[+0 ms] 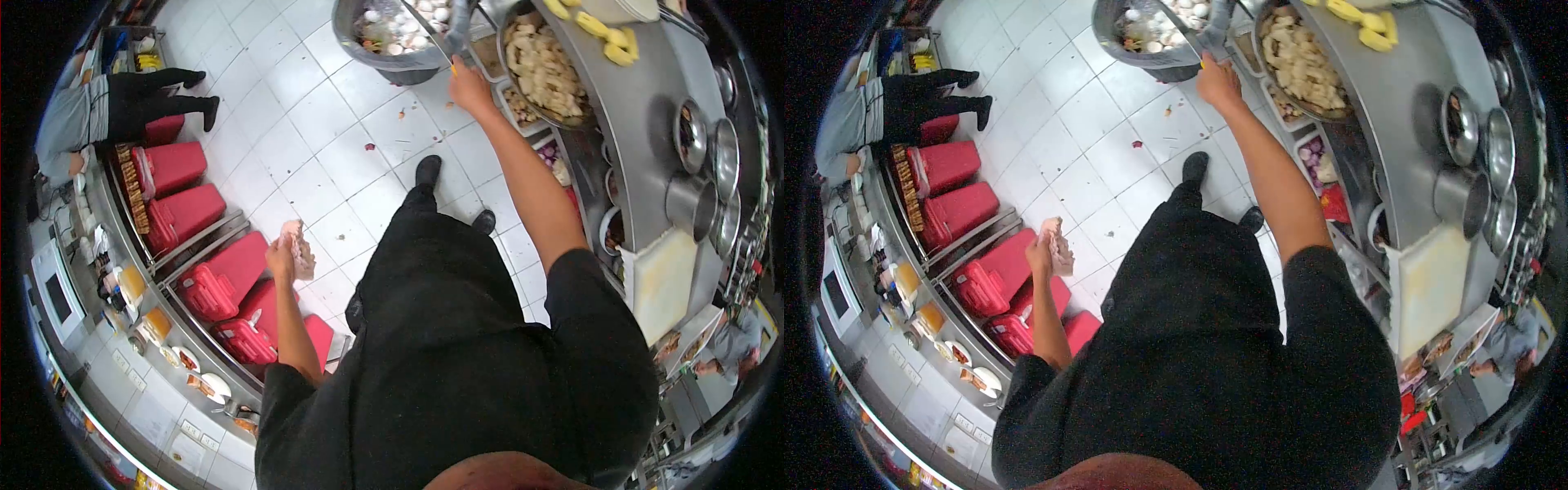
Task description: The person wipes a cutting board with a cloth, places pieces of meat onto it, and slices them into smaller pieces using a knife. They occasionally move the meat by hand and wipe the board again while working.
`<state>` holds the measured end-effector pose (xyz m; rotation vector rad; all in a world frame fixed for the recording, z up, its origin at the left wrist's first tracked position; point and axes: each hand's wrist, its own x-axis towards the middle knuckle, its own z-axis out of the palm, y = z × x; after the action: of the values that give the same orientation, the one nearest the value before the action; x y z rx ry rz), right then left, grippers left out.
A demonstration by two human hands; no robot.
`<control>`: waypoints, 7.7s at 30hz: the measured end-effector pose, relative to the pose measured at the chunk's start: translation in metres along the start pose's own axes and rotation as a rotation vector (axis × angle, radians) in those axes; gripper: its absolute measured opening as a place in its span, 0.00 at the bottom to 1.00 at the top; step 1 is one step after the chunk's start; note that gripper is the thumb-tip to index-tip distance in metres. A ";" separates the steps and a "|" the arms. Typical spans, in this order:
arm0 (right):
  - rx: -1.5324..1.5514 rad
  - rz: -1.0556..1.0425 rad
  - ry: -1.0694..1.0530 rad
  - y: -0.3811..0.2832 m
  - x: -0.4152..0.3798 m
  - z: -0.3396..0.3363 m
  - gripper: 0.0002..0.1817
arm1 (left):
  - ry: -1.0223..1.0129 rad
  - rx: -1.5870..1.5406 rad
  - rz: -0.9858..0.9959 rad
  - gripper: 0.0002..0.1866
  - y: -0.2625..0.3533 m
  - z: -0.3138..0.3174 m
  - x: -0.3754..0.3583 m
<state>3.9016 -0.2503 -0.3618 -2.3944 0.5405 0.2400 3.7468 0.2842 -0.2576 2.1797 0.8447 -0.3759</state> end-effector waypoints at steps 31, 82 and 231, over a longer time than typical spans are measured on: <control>-0.014 0.063 0.197 -0.051 -0.421 -0.190 0.28 | -1.232 -0.641 0.175 0.16 0.304 0.274 -0.224; 0.994 0.735 0.766 0.190 -0.621 -0.255 0.21 | -1.123 -0.472 0.178 0.24 0.234 0.229 -0.223; 0.995 0.920 1.120 0.275 -0.749 -0.097 0.29 | -0.927 0.543 2.225 0.26 0.262 0.674 -0.664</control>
<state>3.1112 -0.2657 -0.2158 -0.9835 1.7226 -0.8504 3.4325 -0.6458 -0.2350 1.6524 -2.1935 -0.2762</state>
